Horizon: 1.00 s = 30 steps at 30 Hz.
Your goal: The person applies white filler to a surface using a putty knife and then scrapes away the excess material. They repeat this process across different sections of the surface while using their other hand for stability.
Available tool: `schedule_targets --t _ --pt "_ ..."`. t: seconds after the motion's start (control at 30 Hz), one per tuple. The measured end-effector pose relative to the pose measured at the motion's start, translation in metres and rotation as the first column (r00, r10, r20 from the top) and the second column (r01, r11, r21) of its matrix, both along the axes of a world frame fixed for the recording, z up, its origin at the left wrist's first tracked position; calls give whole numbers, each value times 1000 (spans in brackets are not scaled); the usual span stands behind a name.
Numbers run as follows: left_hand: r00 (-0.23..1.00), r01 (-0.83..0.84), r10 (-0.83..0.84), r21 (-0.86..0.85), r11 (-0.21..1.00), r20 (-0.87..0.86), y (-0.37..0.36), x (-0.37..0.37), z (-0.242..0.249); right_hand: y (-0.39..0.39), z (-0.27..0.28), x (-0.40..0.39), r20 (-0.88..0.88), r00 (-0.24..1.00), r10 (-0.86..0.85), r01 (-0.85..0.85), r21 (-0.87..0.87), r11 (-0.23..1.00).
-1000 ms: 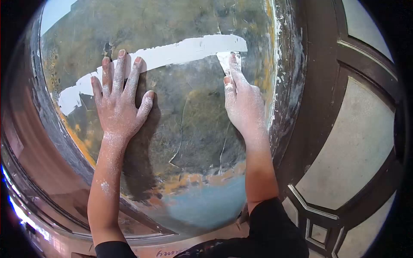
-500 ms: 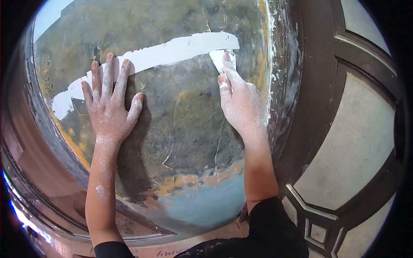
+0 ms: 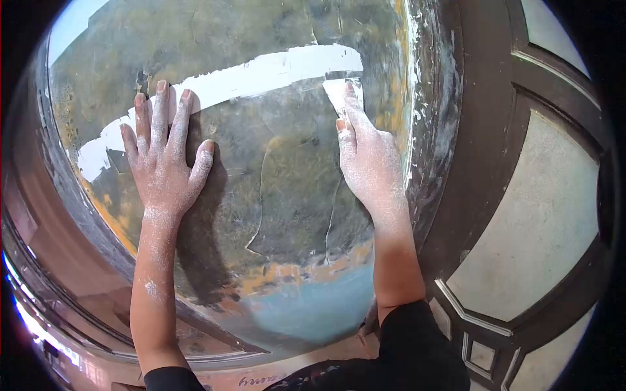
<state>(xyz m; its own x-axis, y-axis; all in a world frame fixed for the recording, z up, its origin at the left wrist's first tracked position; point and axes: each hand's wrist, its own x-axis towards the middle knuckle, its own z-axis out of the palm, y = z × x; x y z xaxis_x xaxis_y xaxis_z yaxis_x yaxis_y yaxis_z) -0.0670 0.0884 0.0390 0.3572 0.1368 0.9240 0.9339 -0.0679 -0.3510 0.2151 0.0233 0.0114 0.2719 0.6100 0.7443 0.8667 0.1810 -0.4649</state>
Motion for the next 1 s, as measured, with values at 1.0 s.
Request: schedule_targets --t 1.0 --pt "1000 12 -12 18 1000 3 0 2 1 -9 12 -20 64 998 15 -9 -94 996"
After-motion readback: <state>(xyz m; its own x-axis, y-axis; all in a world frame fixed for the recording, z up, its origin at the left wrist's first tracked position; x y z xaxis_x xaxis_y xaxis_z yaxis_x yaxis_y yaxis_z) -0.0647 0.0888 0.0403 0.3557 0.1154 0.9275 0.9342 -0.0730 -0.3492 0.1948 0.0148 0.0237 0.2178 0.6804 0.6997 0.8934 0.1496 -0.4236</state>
